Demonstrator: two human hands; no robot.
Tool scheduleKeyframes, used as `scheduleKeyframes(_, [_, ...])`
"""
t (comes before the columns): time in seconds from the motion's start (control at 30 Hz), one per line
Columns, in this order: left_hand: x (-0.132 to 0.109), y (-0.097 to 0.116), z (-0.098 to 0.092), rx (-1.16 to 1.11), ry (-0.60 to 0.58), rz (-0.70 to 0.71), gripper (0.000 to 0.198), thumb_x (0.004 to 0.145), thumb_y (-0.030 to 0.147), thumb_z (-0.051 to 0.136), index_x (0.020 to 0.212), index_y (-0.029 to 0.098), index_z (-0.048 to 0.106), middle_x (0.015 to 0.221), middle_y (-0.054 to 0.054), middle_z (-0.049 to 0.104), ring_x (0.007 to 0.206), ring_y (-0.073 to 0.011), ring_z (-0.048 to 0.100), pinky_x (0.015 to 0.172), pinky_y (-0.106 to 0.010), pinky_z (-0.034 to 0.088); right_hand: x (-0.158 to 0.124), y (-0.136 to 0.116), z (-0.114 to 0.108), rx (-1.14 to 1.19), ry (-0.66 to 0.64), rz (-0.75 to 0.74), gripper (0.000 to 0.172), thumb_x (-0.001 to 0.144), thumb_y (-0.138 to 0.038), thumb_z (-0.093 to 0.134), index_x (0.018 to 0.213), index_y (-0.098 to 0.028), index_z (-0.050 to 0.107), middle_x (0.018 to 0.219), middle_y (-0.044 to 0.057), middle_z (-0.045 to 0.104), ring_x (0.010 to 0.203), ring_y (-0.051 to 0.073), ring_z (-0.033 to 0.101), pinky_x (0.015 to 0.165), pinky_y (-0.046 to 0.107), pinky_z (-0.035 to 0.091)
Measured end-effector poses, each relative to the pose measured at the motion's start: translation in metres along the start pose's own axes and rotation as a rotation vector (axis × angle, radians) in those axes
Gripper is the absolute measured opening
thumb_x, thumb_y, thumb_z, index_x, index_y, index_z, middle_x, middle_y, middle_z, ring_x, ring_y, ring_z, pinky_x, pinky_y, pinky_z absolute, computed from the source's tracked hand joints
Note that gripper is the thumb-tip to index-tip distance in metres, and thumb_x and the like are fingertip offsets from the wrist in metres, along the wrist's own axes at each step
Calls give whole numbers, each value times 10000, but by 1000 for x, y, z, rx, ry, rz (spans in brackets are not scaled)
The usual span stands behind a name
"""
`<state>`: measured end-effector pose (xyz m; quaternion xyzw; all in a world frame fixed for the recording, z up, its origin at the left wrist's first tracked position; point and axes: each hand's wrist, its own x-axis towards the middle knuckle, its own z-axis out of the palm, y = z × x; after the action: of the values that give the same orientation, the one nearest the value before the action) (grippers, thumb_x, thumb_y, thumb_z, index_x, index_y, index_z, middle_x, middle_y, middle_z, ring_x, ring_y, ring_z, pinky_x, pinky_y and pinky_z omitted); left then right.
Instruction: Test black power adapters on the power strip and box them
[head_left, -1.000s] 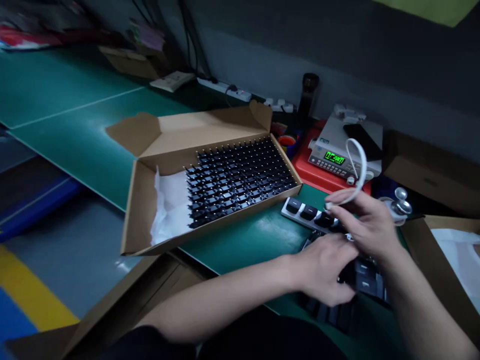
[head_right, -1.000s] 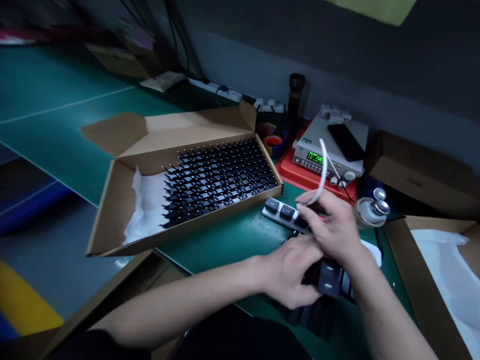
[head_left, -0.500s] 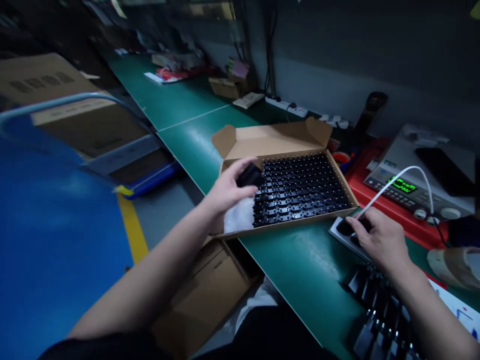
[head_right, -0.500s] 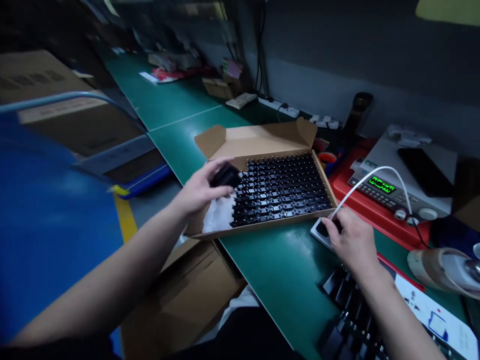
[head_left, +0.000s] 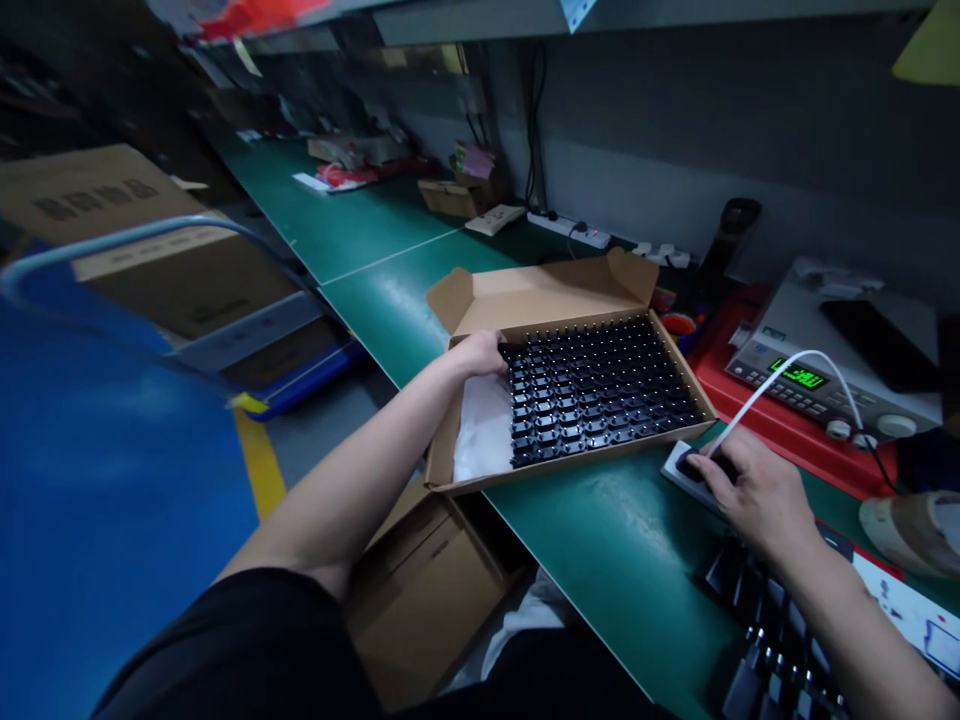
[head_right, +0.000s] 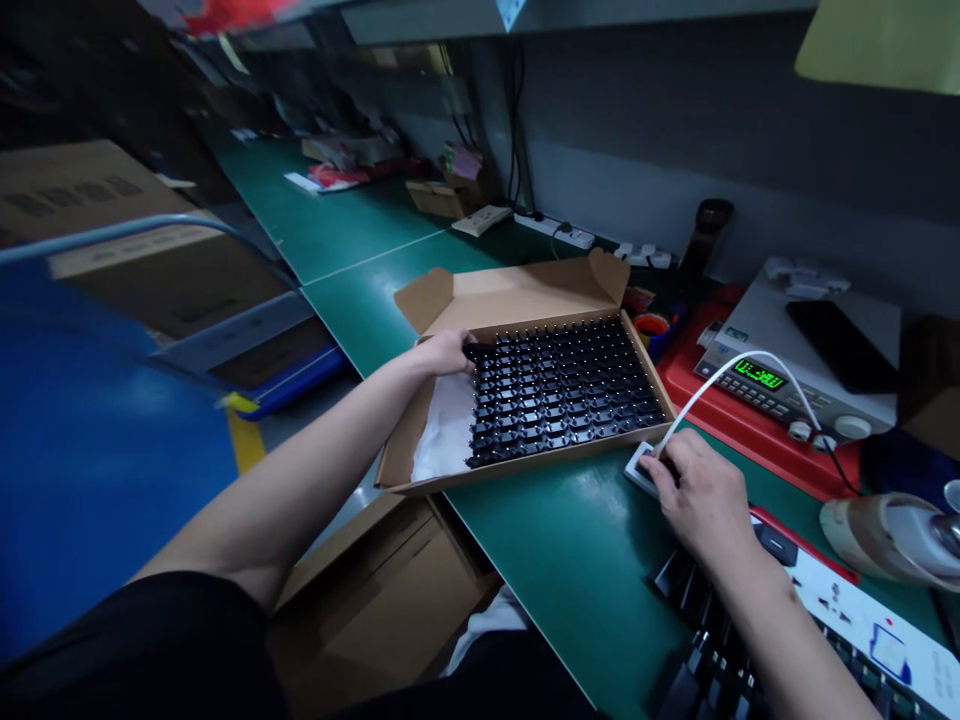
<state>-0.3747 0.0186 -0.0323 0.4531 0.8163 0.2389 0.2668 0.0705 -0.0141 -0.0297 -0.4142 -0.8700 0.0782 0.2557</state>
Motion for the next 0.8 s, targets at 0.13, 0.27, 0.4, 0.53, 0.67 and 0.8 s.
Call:
scheduleKeyframes(0.13, [-11,-2,0,-228,-12,-31,377,556,102,763,884,178,592,810,-43,650,919,-256,673,859,-361,533,0,0,0,15,-1,-7,235,971,-410,544,872,-221,641,839,34,643,727,207,622,640,338,461])
scheduleKeyframes(0.27, [-25,4,7,-453,-51,-77,207,779,196,703,898,174,535,773,-51,634,732,-170,666,798,-346,576,0,0,0,8,8,0,241,968,-412,539,848,-222,626,816,27,628,720,205,614,644,340,460])
scheduleKeyframes(0.4, [-32,16,14,-512,-38,-127,189,873,291,674,850,159,541,704,-49,611,626,-148,619,740,-355,592,-1,1,3,-6,28,-6,230,967,-397,526,831,-226,597,818,27,630,727,206,612,640,339,455])
scheduleKeyframes(0.53, [-42,31,8,-431,-24,-156,273,838,340,733,939,118,610,781,-101,677,734,-219,680,763,-402,604,-1,-3,6,-24,32,-1,182,968,-357,542,855,-221,590,874,44,637,765,212,618,655,338,459])
scheduleKeyframes(0.67, [-76,59,5,-222,101,-40,530,800,265,761,1265,105,562,1232,-161,668,1132,-269,646,1024,-412,515,-5,-12,-5,36,-41,40,99,945,-298,585,891,-216,594,922,55,643,845,223,623,739,356,487])
scheduleKeyframes(0.8, [-129,94,27,45,276,371,513,831,310,686,1321,172,615,1114,-73,734,990,-214,701,956,-394,561,-25,-7,-43,222,24,90,170,930,-300,641,1070,-216,592,1004,45,645,844,180,625,781,330,507])
